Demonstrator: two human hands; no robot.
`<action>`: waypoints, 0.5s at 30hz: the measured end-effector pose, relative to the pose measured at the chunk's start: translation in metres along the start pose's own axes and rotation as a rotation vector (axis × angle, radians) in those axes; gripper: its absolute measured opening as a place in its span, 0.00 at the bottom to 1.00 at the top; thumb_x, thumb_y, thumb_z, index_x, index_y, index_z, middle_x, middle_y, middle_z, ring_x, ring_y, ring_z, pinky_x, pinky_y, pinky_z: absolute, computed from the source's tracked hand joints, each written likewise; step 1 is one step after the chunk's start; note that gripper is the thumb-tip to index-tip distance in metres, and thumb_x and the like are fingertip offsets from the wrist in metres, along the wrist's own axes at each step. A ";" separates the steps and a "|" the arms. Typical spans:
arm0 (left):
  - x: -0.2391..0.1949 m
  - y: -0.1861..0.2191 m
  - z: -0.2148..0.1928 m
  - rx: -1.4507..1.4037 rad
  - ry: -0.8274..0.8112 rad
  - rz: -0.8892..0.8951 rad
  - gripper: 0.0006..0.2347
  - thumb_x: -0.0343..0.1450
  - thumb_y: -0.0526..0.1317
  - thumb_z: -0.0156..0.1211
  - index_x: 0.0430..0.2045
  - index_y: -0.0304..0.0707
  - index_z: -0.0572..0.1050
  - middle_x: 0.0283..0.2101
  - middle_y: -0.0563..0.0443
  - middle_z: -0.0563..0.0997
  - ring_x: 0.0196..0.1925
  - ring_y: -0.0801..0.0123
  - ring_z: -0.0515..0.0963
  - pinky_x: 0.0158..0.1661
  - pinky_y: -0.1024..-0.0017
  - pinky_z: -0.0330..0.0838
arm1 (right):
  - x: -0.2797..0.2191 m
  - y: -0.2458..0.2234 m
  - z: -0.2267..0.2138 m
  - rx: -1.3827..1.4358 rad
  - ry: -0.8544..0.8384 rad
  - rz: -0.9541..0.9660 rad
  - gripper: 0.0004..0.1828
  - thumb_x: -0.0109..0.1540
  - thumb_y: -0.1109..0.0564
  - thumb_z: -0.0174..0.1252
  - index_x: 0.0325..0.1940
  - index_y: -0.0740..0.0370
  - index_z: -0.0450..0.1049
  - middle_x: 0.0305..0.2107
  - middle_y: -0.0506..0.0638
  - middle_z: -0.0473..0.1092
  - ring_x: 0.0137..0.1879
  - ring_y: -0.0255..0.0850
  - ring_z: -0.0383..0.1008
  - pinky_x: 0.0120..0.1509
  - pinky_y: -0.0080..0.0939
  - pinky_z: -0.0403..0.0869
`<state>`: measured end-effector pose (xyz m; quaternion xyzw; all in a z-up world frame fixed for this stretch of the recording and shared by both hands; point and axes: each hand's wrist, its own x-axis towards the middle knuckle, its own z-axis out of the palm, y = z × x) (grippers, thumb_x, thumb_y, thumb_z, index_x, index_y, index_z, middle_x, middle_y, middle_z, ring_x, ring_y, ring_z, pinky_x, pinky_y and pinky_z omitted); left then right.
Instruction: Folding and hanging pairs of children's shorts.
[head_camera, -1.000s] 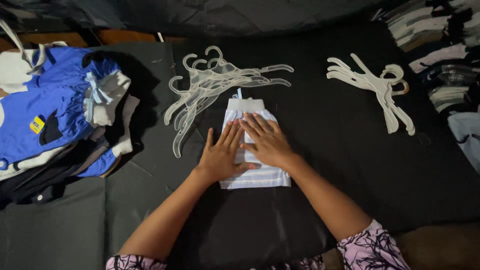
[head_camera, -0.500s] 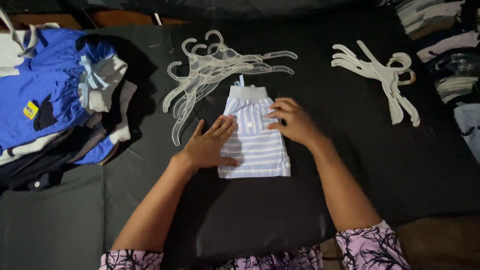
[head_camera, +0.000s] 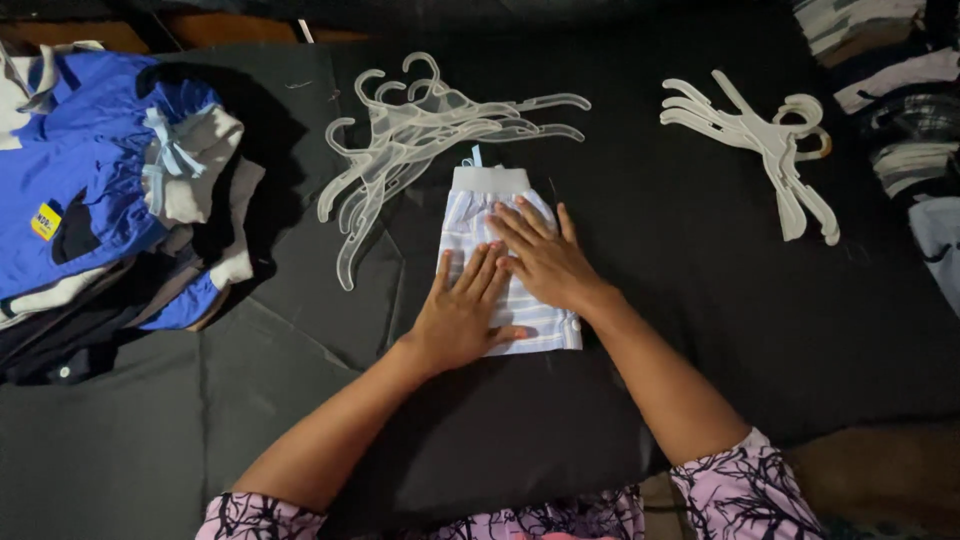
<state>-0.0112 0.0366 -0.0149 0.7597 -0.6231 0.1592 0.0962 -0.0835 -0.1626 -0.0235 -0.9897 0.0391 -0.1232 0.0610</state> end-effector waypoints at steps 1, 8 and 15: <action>-0.001 -0.002 0.002 -0.001 -0.001 0.001 0.43 0.68 0.74 0.39 0.68 0.36 0.61 0.73 0.40 0.61 0.76 0.53 0.59 0.69 0.37 0.50 | -0.001 0.006 0.002 0.001 -0.001 0.002 0.33 0.71 0.37 0.41 0.80 0.44 0.51 0.77 0.44 0.48 0.83 0.44 0.40 0.77 0.73 0.40; -0.006 -0.029 -0.013 -0.213 -0.256 0.158 0.36 0.68 0.67 0.53 0.70 0.53 0.60 0.75 0.38 0.55 0.76 0.42 0.56 0.66 0.33 0.49 | 0.004 0.047 0.007 0.160 0.136 -0.036 0.23 0.68 0.42 0.53 0.66 0.49 0.69 0.64 0.48 0.64 0.73 0.48 0.59 0.72 0.69 0.53; 0.015 -0.040 -0.017 -0.540 -0.054 0.043 0.07 0.67 0.50 0.65 0.35 0.60 0.84 0.47 0.58 0.85 0.57 0.56 0.81 0.53 0.51 0.72 | -0.003 0.065 0.017 -0.036 0.413 0.163 0.30 0.54 0.31 0.68 0.50 0.51 0.78 0.47 0.46 0.70 0.50 0.51 0.72 0.50 0.55 0.73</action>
